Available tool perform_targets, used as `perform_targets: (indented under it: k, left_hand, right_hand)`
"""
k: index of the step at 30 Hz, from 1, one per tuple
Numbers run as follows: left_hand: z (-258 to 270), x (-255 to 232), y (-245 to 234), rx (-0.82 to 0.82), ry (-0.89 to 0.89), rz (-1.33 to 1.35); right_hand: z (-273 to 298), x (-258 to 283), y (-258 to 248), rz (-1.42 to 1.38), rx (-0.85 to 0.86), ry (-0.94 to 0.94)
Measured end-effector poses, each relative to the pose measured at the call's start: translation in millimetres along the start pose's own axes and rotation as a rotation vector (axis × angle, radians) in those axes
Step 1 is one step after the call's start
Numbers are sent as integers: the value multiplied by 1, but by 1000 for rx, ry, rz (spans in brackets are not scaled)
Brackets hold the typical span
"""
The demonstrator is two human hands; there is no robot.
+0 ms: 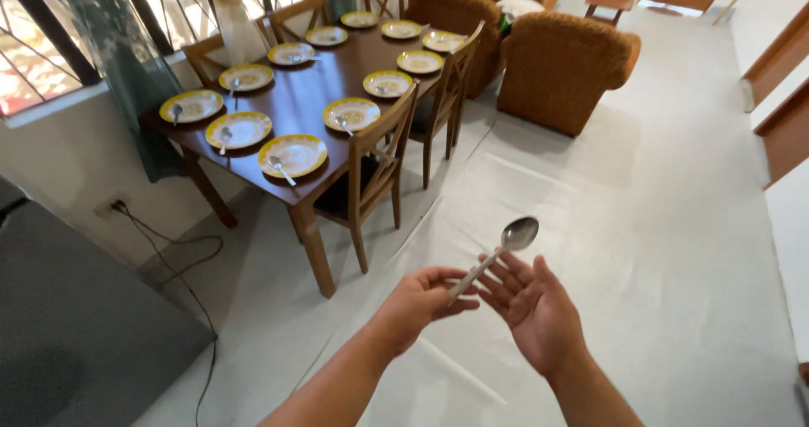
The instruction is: Setting the dining table with spoons and forks retrieved from the kitchen cutlery tray.
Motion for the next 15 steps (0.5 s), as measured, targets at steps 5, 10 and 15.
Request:
perform_targets:
  k: [5, 10, 15]
  left_hand:
    - [-68, -15, 14, -13, 18, -22]
    - [-128, -16, 25, 9, -17, -70]
    - [-204, -15, 26, -1, -162, -90]
  right_hand:
    - [-48, 45, -13, 15, 22, 22]
    - [-95, 75, -38, -10, -35, 52]
    - [-163, 105, -68, -15, -25, 56]
Point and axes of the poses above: each hand's wrist, its own z-axis away from the middle knuckle, its own y-axis out of the palm, x = y × z, the point moved 8 cm from there along -z, towards the middle knuckle, and after that the axes turned 5 degrees about y, right-handed, at the moved point
